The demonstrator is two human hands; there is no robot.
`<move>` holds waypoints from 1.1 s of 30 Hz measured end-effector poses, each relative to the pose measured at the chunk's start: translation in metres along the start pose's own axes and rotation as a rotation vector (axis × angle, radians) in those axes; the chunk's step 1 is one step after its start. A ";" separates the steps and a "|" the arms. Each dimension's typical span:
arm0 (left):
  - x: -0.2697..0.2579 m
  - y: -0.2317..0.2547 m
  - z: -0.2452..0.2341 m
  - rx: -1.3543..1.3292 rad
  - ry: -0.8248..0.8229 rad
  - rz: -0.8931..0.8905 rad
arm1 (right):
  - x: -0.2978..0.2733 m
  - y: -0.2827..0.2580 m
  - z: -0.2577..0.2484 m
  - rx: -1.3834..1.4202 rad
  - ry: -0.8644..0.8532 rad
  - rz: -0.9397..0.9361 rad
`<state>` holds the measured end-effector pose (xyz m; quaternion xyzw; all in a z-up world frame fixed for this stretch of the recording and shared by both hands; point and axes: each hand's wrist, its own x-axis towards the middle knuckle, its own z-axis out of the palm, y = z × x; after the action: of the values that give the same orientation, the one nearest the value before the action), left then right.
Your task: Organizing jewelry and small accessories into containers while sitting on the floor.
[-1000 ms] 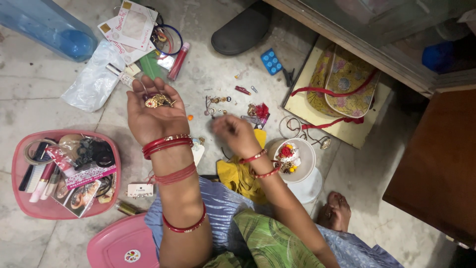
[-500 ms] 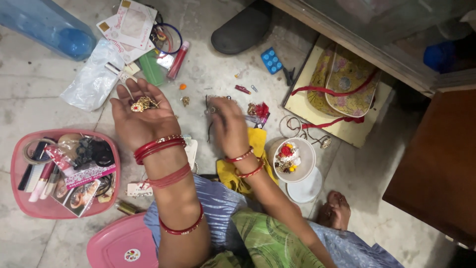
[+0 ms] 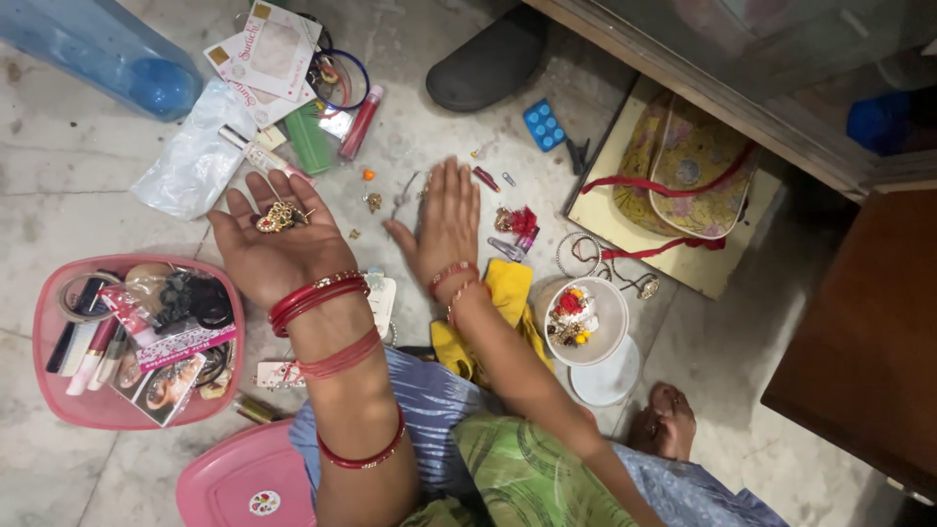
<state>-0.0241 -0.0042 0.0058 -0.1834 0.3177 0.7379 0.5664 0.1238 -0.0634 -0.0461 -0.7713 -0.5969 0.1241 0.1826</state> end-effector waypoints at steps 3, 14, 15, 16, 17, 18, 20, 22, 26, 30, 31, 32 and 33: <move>0.002 0.000 -0.003 -0.004 -0.054 -0.003 | 0.028 0.008 0.007 0.052 0.002 -0.113; -0.006 -0.001 0.004 -0.003 -0.068 -0.015 | 0.040 -0.027 -0.010 0.196 0.150 -0.498; -0.006 -0.001 0.005 -0.002 -0.069 -0.016 | 0.041 -0.028 -0.008 0.196 0.151 -0.497; -0.007 -0.001 0.006 0.005 -0.064 -0.007 | 0.042 -0.028 -0.005 0.142 0.149 -0.494; -0.007 -0.001 0.006 0.009 -0.057 0.006 | 0.042 -0.029 -0.003 0.089 0.145 -0.494; -0.006 -0.001 0.006 0.008 -0.055 0.007 | 0.043 -0.029 0.000 0.089 0.143 -0.495; -0.006 -0.001 0.005 0.009 -0.062 -0.012 | 0.044 -0.027 0.004 -0.008 0.102 -0.463; -0.002 -0.003 0.000 0.003 -0.069 -0.019 | 0.051 -0.029 0.002 -0.066 0.091 -0.465; -0.004 -0.006 0.004 0.032 -0.041 -0.035 | 0.055 -0.033 0.000 -0.221 0.047 -0.483; 0.006 -0.010 0.002 0.037 -0.046 -0.055 | 0.050 -0.038 -0.036 -0.082 0.138 -0.521; 0.005 -0.010 0.001 0.039 -0.033 -0.032 | 0.047 -0.038 -0.045 0.067 0.142 -0.473; 0.003 -0.011 -0.001 0.041 -0.020 -0.010 | 0.043 -0.038 -0.055 0.217 0.146 -0.425; 0.005 -0.012 -0.003 0.039 -0.031 -0.017 | 0.043 -0.035 -0.070 0.212 0.158 -0.425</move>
<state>-0.0146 -0.0008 -0.0029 -0.1637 0.3216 0.7296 0.5808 0.1325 -0.0233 0.0336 -0.6122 -0.7132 0.0844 0.3307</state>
